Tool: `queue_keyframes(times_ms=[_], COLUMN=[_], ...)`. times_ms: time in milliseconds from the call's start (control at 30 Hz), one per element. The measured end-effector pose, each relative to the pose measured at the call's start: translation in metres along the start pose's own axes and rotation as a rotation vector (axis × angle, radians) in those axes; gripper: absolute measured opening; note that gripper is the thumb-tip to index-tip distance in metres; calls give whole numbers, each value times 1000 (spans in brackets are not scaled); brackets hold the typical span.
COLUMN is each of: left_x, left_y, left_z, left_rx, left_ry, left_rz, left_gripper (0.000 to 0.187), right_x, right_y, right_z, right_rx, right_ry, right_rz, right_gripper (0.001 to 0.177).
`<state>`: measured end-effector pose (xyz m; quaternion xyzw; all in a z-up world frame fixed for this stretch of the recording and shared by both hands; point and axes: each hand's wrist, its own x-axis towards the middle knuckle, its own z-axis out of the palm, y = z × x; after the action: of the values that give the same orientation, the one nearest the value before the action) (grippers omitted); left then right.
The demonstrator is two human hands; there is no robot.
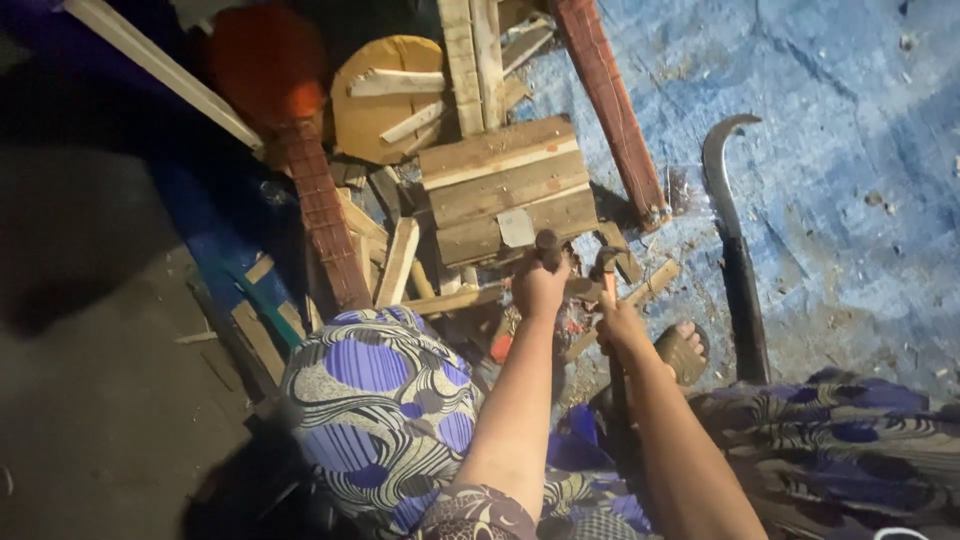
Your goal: Using a hammer and chisel to carve and shape a wooden block on the ground.
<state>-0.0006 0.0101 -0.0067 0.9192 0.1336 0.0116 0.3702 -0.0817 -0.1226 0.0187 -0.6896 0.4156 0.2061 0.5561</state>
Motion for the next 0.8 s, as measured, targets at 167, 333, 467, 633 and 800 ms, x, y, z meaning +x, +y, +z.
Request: queue_keyframes(times_ms=[167,333,467,633,800], left_x=[9,8,-3,-4,-5], left_y=[-4,0,15,15,11], left_z=[-5,-19,-39,-23,-27], left_rx=[-12,-209,-428,-287,-303], left_ry=[-106,-118,-121,-13,33], left_rz=[-134,-199,-189,-123,-56], left_gripper=[44,42,38,38,32], right_x=[-40,-77,-113,-141,-154], right_y=[-55,-80,-105,-119,-121], right_z=[-14,-33,-40,-40,-40], right_rx=[186,203,203,276,266], right_ry=[6,41,54,-16,-63], right_rz=[-165,-414,-515,-535,-589], right_gripper=[43,39,40,35,36])
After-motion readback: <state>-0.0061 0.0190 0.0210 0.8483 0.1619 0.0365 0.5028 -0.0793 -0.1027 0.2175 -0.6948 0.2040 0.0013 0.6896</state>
